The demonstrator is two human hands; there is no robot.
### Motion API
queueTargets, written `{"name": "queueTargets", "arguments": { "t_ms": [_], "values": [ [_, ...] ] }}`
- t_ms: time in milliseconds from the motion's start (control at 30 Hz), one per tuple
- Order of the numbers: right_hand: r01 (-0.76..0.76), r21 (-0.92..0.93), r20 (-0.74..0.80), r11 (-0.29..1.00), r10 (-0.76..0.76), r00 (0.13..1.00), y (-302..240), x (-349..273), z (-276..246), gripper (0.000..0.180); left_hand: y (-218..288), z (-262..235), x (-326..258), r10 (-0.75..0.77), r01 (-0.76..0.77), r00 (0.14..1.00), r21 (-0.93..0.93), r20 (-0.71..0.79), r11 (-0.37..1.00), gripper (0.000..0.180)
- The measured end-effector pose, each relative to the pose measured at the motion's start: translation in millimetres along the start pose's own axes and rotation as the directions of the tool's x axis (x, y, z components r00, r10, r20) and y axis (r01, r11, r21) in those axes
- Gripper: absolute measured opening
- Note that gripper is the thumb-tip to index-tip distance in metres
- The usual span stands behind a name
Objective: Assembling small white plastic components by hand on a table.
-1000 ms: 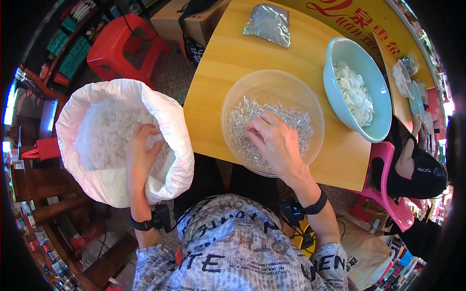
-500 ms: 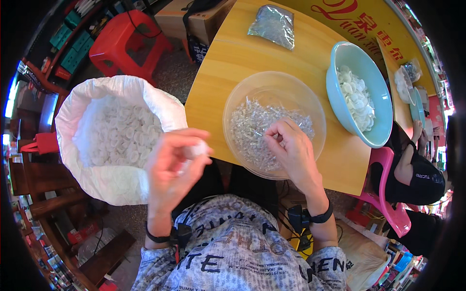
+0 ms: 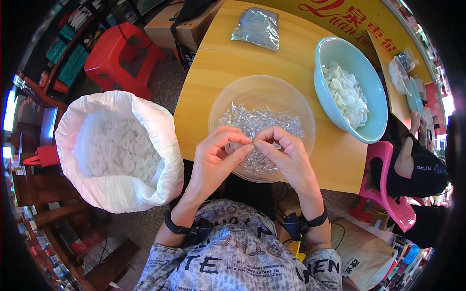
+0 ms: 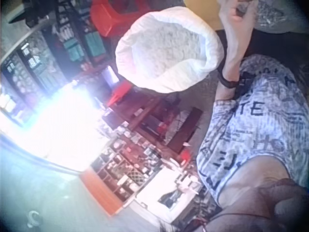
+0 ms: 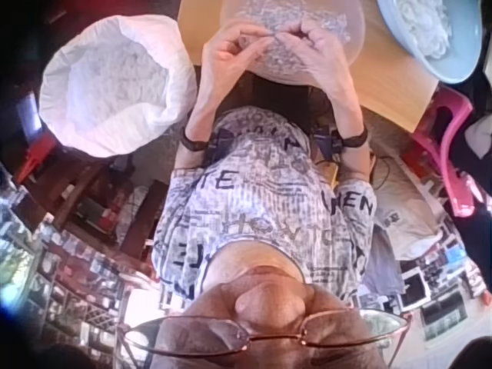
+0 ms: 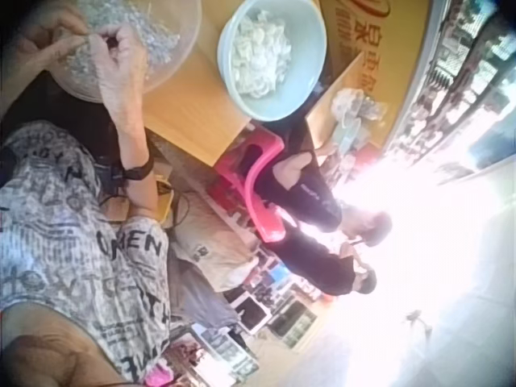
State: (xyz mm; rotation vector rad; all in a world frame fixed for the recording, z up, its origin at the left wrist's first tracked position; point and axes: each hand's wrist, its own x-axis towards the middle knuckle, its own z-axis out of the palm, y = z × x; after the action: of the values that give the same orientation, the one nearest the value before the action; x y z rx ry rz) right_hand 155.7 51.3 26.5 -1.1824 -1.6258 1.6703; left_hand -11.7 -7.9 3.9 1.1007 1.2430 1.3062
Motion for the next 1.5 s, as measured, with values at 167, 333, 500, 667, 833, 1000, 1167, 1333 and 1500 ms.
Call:
{"name": "queueTargets", "arguments": {
  "t_ms": [167,333,500,667,833,1000,1167,1333,1500],
  "values": [
    [0.238,-0.246,-0.128,0.94,-0.275,0.953,-0.8,2.8,-5.6,0.009,-1.0,-2.1,5.9,-0.013,0.01,0.998,-0.049,-0.067,0.999,0.01],
    [0.395,-0.578,-0.019,0.714,-0.496,0.868,-4.3,2.1,8.3,0.019,-0.5,0.6,8.2,0.06,-0.053,0.996,0.112,-0.066,0.992,0.01],
    [0.414,-0.634,-0.035,0.654,-0.559,0.829,-3.7,0.1,15.1,0.019,-0.9,3.9,8.3,0.019,-0.018,0.998,0.008,-0.052,1.0,0.011],
    [0.319,-0.187,-0.152,0.929,-0.348,0.925,7.1,3.0,3.4,0.014,-3.3,-3.1,8.0,-0.101,0.091,0.992,-0.131,-0.071,0.987,0.015],
    [0.035,0.456,-0.042,0.889,-0.018,0.999,2.1,5.8,-6.3,0.011,2.1,-0.1,5.6,-0.208,0.242,0.967,-0.279,0.147,0.929,0.017],
    [0.04,0.548,0.02,0.836,-0.061,0.998,3.9,5.8,-6.3,0.011,4.3,1.2,7.2,-0.291,0.376,0.925,-0.47,0.245,0.799,0.021],
    [0.063,0.55,0.05,0.833,-0.108,0.993,4.4,4.3,-4.6,0.011,0.2,-3.2,7.8,-0.288,0.406,0.911,-0.525,0.294,0.748,0.019],
    [0.052,0.57,0.129,0.82,-0.153,0.98,6.2,3.8,-4.7,0.011,0.3,-3.9,9.5,-0.31,0.441,0.895,-0.543,0.321,0.714,0.015],
    [0.127,0.504,0.063,0.854,-0.182,0.981,9.0,3.8,0.9,0.014,-5.2,-0.3,9.8,-0.328,0.425,0.905,-0.593,0.271,0.684,0.009]
  ]
}}
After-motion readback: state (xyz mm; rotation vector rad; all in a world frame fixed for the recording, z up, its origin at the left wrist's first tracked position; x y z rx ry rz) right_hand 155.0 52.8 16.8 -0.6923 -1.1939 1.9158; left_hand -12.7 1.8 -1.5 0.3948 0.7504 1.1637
